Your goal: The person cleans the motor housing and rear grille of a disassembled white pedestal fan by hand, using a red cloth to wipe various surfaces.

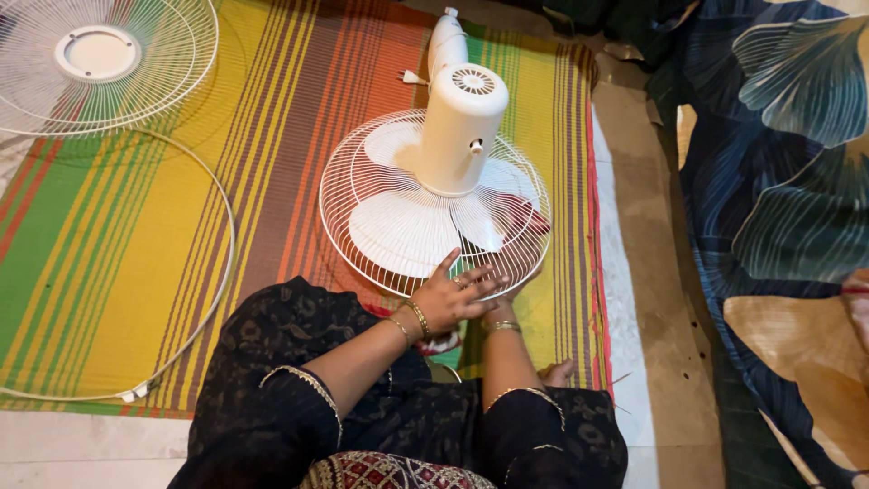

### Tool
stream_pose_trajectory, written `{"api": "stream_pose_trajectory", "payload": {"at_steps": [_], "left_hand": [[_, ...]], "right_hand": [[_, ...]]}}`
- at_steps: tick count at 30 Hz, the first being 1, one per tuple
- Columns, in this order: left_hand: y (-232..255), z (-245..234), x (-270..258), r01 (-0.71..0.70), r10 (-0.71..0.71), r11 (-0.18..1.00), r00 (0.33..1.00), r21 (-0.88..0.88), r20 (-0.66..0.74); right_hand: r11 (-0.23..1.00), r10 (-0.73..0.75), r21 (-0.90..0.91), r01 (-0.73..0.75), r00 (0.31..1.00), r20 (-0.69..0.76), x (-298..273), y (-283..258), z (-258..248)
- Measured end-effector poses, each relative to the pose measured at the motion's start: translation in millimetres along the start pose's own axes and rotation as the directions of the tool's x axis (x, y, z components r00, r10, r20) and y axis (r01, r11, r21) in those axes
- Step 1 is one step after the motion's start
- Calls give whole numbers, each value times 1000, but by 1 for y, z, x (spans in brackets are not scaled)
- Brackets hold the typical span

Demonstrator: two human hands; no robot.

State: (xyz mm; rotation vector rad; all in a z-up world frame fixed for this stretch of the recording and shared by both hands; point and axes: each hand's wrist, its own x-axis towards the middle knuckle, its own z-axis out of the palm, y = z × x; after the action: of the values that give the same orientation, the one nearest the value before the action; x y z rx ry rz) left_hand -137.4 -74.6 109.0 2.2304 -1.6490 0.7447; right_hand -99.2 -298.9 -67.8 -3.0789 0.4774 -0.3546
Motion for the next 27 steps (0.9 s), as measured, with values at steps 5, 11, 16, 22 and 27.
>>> {"api": "stream_pose_trajectory", "payload": {"at_steps": [5,11,16,22,27], "left_hand": [[-3,-18,1,-9,10,1000,988,-5,152],[-4,-17,1,-13,23,999,982,-51,189],[-6,-16,-3,19,13,992,968,-126,252],[-11,0,-9,-30,29,999,999,26,40],[-9,1,-11,18,-11,999,991,-51,136]], "right_hand": [[996,73,40,-73,997,4,27,13,-6],[998,55,43,-56,998,18,15,3,0],[998,-59,-31,59,998,-6,-10,-11,2],[915,-280,-323,239,956,-84,-44,-59,14],[889,-401,-260,378,915,-39,-50,-72,10]]}}
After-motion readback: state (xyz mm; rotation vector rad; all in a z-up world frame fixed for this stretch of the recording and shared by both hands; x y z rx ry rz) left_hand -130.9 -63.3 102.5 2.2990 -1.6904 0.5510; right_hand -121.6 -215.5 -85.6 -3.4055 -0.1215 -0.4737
